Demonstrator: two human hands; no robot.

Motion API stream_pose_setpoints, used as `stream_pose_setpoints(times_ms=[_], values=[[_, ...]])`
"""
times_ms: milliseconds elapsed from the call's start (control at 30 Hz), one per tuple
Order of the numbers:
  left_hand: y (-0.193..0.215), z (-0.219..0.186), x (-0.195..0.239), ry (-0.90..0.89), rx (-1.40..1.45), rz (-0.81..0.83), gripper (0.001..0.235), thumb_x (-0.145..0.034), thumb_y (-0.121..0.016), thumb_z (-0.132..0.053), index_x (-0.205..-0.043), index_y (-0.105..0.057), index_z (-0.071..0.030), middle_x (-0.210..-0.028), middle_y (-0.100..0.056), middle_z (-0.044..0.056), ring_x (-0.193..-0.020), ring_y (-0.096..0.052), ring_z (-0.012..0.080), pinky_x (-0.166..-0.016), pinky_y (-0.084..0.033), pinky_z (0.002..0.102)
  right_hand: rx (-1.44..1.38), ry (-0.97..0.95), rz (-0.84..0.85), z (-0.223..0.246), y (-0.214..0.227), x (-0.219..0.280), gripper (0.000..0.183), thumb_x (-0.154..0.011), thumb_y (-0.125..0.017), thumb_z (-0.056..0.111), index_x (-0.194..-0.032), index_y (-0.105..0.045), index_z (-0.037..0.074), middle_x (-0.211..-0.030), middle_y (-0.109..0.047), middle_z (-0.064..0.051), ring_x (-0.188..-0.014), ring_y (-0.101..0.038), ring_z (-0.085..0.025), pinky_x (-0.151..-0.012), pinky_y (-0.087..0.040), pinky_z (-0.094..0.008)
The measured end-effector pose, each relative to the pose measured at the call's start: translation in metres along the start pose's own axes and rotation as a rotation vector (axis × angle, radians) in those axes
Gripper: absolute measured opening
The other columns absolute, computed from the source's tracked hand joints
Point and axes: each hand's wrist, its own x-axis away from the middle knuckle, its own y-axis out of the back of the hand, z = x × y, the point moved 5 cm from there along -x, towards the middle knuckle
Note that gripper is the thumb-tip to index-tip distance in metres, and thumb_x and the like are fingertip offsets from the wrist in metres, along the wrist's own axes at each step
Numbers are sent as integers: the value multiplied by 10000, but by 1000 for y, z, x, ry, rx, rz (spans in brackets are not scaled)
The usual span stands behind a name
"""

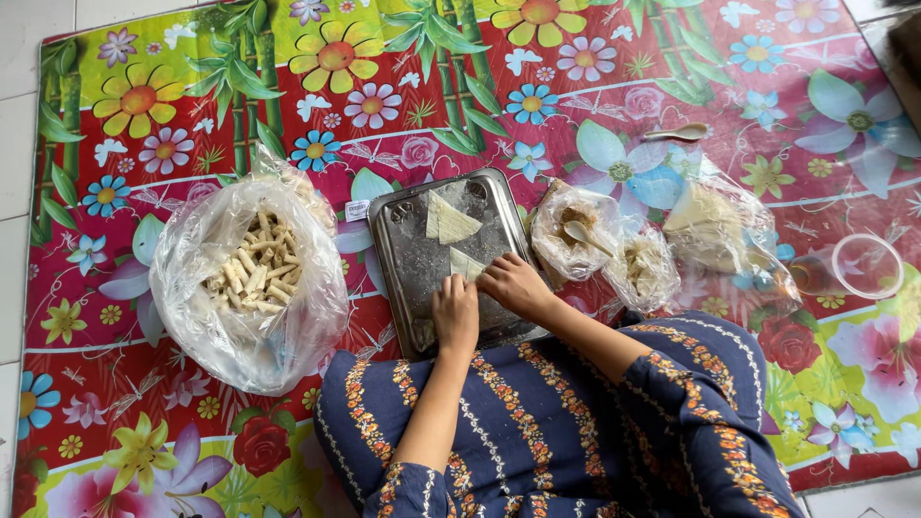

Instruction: The person places a square wrapper onto a tray, adds a small portion of filling from a plastic bag, and then folds the wrapper repeatedly to form a triangular samosa. They repeat this process with several more wrappers and filling, arranging the finished triangles on the tray.

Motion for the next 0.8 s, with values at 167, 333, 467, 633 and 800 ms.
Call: stream_pose_setpoints(times_ms=[167,333,467,633,800], values=[[1,0,1,25,37,-78,117,-910,-623,-123,-968,-719,-89,-1073,-641,49,-1080,-589,229,-923,-474,388,27,45,38,-1,-4,-4,177,-843,-662,173,-999,-725,119,-983,-672,-23,-978,-602,-207,-858,-440,-348],[5,6,-2,9,135,-186,171,-899,-616,-113,-1023,-728,-77,-1052,-656,33,-1080,-593,224,-986,-443,411,-118,-68,33,-10,-10,-10,165,-864,-669,173,-1003,-722,103,-965,-665,-30,-982,-601,-226,-880,-449,-365],[0,9,-8,42,173,-84,124,-906,-625,-108,-974,-727,-92,-1044,-664,43,-1096,-596,235,-1000,-435,415,-278,-85,1,-16,-8,-5,206,-872,-715,245,-1000,-714,83,-959,-668,-33,-959,-597,-244,-885,-473,-383],[1,8,-8,21,180,-121,178,-896,-639,-101,-1034,-745,-63,-1077,-675,53,-1099,-592,233,-1006,-424,429,-207,-149,-59,-15,-13,-4,179,-865,-707,200,-1016,-743,109,-943,-660,-58,-944,-598,-262,-882,-483,-371],[1,11,-16,29,189,-99,109,-910,-675,-107,-968,-753,-59,-1075,-679,56,-1144,-586,233,-1052,-412,442,-273,-159,5,-21,-17,-2,230,-870,-715,229,-1045,-744,82,-964,-670,-41,-955,-591,-249,-888,-478,-379]])
